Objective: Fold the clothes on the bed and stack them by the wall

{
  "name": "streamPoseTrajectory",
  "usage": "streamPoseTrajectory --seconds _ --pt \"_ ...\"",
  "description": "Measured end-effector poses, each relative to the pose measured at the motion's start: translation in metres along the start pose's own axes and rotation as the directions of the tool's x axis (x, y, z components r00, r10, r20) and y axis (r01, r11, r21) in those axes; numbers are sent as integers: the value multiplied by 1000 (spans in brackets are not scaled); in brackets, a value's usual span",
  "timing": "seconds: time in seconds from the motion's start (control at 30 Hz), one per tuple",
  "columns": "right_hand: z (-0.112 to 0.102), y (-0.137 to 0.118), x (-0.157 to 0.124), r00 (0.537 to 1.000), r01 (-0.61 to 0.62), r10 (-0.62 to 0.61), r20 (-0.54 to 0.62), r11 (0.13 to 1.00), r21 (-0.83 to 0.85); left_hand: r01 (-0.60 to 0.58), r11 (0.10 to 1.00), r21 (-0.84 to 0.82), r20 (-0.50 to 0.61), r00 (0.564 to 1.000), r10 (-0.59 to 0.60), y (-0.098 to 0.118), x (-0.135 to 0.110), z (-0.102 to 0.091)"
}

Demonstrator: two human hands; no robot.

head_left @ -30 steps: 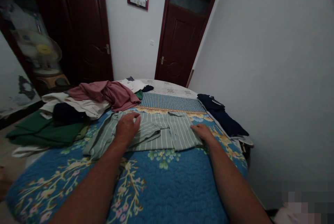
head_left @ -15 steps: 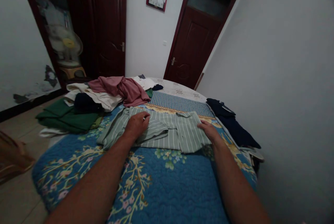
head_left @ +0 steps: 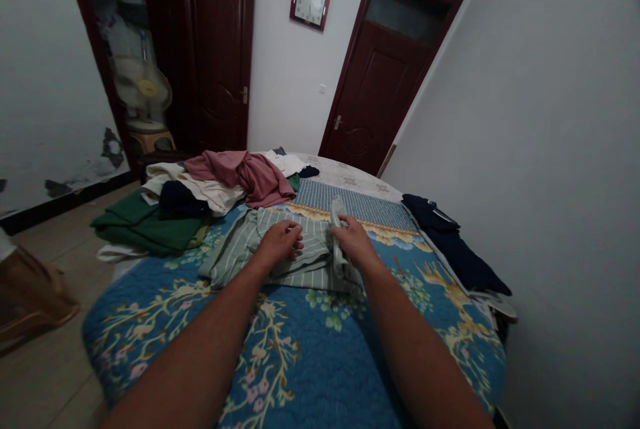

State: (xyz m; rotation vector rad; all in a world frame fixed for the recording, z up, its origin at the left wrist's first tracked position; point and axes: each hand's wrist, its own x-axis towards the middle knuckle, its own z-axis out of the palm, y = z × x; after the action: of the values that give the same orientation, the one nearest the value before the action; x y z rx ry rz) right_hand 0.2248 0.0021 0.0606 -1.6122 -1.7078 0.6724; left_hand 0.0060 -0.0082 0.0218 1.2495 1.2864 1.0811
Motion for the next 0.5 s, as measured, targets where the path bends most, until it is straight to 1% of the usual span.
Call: streamPoseTrajectory --seconds 0.07,0.13,0.2,0.27,0.37,0.5 --pt "25 -9 1 1000 -5 5 16 1000 -2 76 995 -59 41 996 -74 0 -1 3" --pt "48 -15 -1 1000 4 -3 21 999 -33 118 989 -86 77 991 -112 -1 -1 3" --pt "68 -17 -4 999 44 -42 20 994 -96 94 994 -56 85 992 -89 -4 0 2" --pt "83 -18 -8 995 98 -96 16 984 -149 23 999 24 70 997 -25 -8 1 1" --pt "94 -17 -14 990 142 -144 9 968 -207 -63 991 116 52 997 57 -15 5 0" --pt "92 -19 -17 988 154 -151 31 957 -246 -74 988 134 55 996 67 -19 7 2"
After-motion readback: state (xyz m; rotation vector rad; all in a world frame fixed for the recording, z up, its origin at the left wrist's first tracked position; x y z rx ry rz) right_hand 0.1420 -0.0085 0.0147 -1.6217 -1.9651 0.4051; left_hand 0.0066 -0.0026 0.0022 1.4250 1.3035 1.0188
